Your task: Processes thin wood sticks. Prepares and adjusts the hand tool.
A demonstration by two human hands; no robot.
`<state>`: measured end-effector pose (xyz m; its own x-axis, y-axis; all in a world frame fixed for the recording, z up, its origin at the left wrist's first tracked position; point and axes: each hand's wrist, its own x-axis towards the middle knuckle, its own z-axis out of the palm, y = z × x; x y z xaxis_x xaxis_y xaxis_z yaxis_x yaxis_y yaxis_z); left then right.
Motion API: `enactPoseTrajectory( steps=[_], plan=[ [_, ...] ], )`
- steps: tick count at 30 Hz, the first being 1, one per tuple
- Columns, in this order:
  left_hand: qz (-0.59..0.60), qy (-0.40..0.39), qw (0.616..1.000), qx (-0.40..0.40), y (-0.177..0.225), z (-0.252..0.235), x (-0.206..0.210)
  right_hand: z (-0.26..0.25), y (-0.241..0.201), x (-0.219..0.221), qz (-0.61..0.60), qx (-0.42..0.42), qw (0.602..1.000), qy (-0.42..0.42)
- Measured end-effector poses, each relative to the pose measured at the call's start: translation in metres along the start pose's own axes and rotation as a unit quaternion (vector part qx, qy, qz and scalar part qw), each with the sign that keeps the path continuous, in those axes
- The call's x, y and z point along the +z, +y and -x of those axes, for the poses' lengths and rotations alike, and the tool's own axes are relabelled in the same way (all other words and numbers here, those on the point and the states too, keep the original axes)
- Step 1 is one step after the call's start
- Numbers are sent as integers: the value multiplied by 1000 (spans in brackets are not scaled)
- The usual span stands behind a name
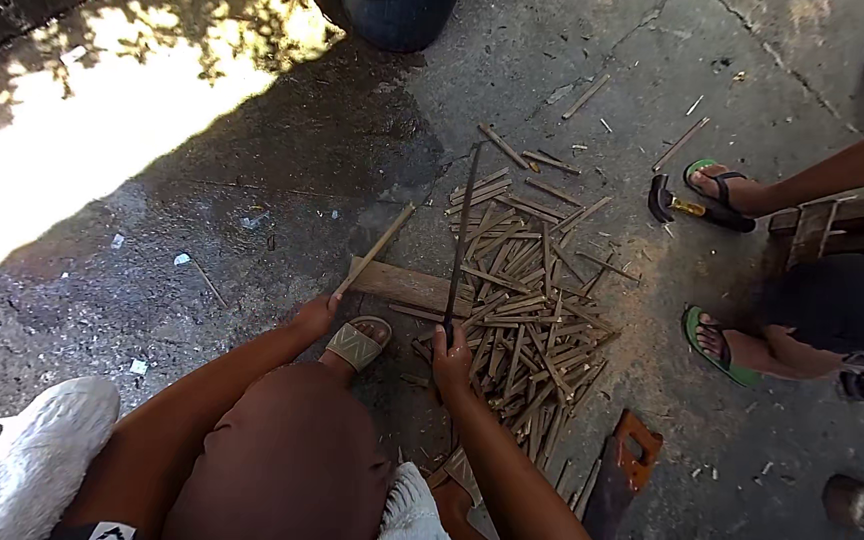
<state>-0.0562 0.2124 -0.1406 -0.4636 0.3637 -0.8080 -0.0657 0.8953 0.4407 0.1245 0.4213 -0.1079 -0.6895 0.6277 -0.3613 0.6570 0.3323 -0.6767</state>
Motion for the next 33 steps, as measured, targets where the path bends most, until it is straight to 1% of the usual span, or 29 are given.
enactPoseTrajectory(
  steps=[2, 4, 7, 9, 11, 14, 16, 17, 19, 22, 24, 26, 27, 29, 33],
  plan=[
    [-37, -35, 998, 32, 17, -15, 12, 17, 9, -8, 60, -22, 998, -25],
    [-76, -62, 994, 50, 31, -26, 22, 33, 22, -10, 95, -18, 994, -45],
    [-137, -74, 987, 32, 44, -42, 32, 50, 48, -10, 128, 15, 989, -66],
    [-136, -48, 990, 3, 47, -47, 34, 52, 59, -11, 166, 81, 976, -113],
    [-113, 14, 993, -8, 44, -48, 33, 43, 64, -14, 187, 146, 957, -166],
    [-105, 106, 989, 19, 14, -48, 24, 30, 66, -19, 177, 171, 949, -196],
    [-142, 126, 981, 35, -22, -43, 15, 23, 67, -21, 170, 172, 949, -204],
    [-163, 116, 979, 30, -41, -36, 9, 21, 68, -21, 164, 171, 949, -206],
    [-198, 70, 978, 1, -75, -18, -1, 20, 73, -21, 151, 169, 952, -207],
    [-229, 25, 973, -14, -110, -3, -11, 20, 82, -15, 114, 172, 959, -192],
    [-230, -18, 973, -6, -117, 0, -15, 21, 84, -10, 88, 177, 964, -177],
    [-215, -65, 974, 27, -116, 2, -14, 23, 81, -8, 87, 181, 966, -161],
    [-196, -69, 977, 48, -116, 4, -11, 23, 79, -7, 91, 184, 967, -152],
    [-149, -38, 985, 82, -115, 10, 0, 19, 72, -5, 106, 191, 966, -138],
    [-124, 11, 989, 76, -110, 17, 18, 1, 46, 1, 145, 195, 959, -143]
  ],
)
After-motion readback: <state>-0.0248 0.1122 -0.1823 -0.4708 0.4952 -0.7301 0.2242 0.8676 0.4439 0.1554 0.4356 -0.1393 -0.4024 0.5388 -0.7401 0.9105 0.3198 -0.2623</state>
